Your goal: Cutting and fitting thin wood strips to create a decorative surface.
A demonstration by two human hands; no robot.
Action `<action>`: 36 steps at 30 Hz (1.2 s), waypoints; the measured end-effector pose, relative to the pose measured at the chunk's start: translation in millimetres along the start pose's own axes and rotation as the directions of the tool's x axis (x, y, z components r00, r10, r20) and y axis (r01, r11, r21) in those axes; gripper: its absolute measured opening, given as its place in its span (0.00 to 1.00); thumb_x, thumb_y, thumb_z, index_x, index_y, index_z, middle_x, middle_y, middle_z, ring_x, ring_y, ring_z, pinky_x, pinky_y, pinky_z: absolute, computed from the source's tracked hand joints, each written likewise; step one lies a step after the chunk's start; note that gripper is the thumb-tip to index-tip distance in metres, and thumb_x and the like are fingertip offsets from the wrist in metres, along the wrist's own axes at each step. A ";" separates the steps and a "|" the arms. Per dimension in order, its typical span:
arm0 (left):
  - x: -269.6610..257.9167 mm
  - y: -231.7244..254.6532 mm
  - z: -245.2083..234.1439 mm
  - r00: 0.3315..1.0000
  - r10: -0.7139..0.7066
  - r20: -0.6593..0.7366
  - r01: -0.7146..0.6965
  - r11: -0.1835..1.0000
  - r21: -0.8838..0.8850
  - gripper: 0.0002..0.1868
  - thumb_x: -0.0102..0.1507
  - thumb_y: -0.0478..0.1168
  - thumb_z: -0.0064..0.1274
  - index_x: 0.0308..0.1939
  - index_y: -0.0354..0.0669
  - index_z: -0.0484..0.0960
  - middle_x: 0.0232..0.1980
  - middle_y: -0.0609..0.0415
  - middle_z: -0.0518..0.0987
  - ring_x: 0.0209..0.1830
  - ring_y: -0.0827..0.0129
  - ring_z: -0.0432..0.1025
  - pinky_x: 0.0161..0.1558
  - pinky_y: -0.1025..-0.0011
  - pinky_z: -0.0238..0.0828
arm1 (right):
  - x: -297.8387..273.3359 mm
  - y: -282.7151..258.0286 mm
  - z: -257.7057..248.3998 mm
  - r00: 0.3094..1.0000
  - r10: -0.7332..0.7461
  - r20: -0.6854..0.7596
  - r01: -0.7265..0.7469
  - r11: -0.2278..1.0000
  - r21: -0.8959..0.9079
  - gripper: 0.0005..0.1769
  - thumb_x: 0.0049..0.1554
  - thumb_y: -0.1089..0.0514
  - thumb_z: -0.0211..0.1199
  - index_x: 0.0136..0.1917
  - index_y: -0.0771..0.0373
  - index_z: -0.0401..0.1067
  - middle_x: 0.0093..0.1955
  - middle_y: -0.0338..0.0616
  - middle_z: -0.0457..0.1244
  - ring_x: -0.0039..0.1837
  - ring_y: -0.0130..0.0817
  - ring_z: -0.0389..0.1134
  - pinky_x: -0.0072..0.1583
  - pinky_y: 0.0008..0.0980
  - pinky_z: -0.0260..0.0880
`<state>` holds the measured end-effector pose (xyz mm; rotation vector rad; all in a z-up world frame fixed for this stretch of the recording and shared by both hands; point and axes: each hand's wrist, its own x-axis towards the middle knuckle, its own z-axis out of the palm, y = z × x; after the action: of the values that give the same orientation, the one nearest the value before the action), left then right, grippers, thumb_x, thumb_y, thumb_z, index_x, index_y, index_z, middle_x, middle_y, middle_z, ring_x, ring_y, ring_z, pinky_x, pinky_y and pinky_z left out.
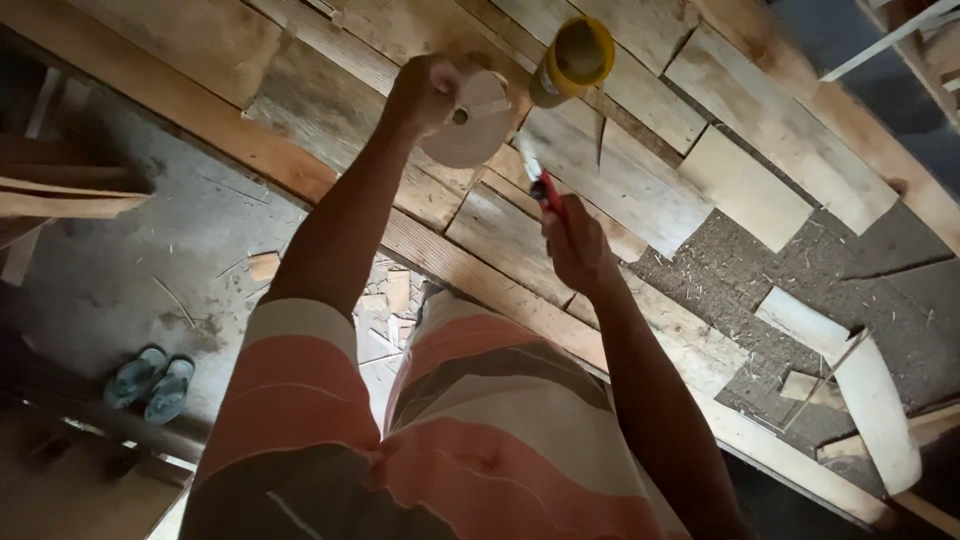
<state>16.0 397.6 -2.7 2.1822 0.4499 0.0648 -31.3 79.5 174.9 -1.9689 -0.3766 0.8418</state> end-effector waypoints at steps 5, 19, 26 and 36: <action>-7.5 10.5 -18.0 0.941 -0.136 0.310 0.236 0.920 -0.314 0.06 0.63 0.32 0.59 0.43 0.40 0.87 0.40 0.49 0.86 0.28 0.72 0.81 0.33 0.70 0.83 | 30.7 -16.1 7.7 0.973 -0.184 -0.140 0.104 0.890 -0.445 0.10 0.68 0.54 0.55 0.56 0.63 0.66 0.43 0.56 0.67 0.44 0.55 0.70 0.45 0.50 0.69; -8.4 22.5 -36.6 0.912 0.014 0.410 0.123 0.945 -0.304 0.22 0.56 0.28 0.65 0.54 0.46 0.88 0.52 0.50 0.86 0.35 0.69 0.79 0.40 0.70 0.82 | 88.3 -10.0 30.1 0.901 -0.391 -0.188 0.140 0.673 -0.726 0.07 0.64 0.55 0.61 0.54 0.57 0.68 0.48 0.50 0.66 0.48 0.57 0.69 0.46 0.55 0.68; -5.8 11.4 -25.1 0.908 0.068 0.413 0.064 0.953 -0.298 0.21 0.54 0.29 0.67 0.51 0.45 0.88 0.55 0.52 0.86 0.38 0.73 0.82 0.44 0.72 0.83 | 95.9 -11.5 36.5 0.921 -0.360 -0.152 0.120 0.631 -0.767 0.09 0.63 0.54 0.61 0.55 0.58 0.68 0.47 0.51 0.65 0.48 0.57 0.69 0.47 0.56 0.68; -16.2 30.6 -35.5 0.916 0.126 0.381 -0.008 0.955 -0.297 0.26 0.57 0.26 0.62 0.60 0.39 0.81 0.60 0.45 0.82 0.49 0.61 0.81 0.41 0.71 0.81 | 88.0 12.7 35.8 0.975 -0.122 -0.187 -0.074 0.615 -0.785 0.09 0.62 0.54 0.60 0.54 0.58 0.72 0.51 0.53 0.66 0.49 0.56 0.70 0.49 0.54 0.70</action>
<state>2.5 402.5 44.8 1.8564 0.1210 -0.2571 6.2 145.5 116.4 -2.8477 -0.7336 0.4249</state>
